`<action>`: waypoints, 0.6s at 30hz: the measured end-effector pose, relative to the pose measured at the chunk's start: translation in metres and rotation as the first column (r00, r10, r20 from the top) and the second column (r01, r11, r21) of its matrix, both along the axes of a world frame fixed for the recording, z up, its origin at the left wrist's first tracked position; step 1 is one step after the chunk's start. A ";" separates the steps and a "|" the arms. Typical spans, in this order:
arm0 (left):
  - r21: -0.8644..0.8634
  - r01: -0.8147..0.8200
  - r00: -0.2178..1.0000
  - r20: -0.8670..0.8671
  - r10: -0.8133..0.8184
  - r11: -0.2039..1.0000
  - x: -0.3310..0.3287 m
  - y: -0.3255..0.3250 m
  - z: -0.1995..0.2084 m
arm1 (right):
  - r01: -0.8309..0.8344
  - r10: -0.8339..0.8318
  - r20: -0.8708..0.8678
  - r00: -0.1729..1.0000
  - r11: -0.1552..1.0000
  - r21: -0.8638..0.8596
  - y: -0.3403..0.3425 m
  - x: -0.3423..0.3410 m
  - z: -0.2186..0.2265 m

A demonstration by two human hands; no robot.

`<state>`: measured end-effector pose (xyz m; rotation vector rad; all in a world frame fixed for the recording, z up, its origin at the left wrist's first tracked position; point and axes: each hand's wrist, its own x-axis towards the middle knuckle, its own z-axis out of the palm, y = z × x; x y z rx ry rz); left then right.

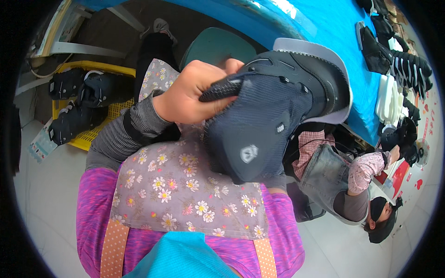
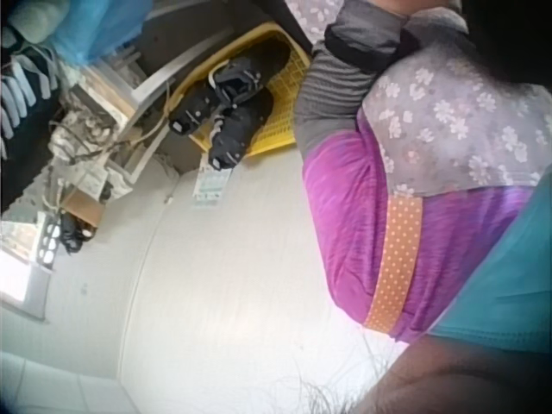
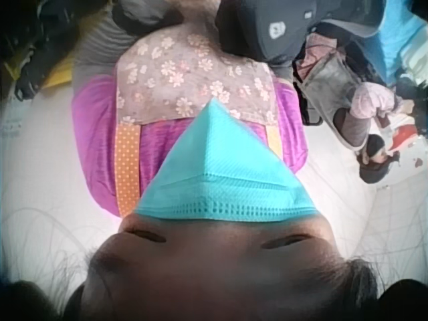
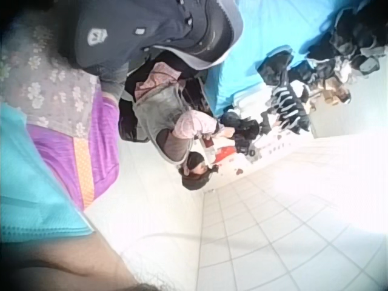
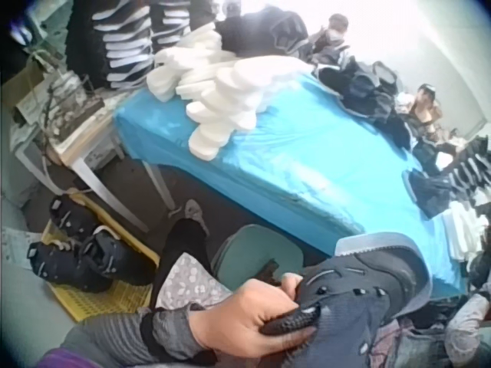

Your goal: The person assembles shoe components by hand, first fitting a black inner liner into a grey and black shoe upper and then inserting a white foam padding piece into the heel area of another shoe upper at a workstation.

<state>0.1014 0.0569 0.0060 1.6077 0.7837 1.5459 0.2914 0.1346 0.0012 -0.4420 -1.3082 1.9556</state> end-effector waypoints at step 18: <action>-0.123 -0.137 0.864 0.470 0.179 0.983 0.005 0.013 -0.039 | 0.232 -0.238 -0.059 0.970 0.819 0.525 0.001 0.052 0.084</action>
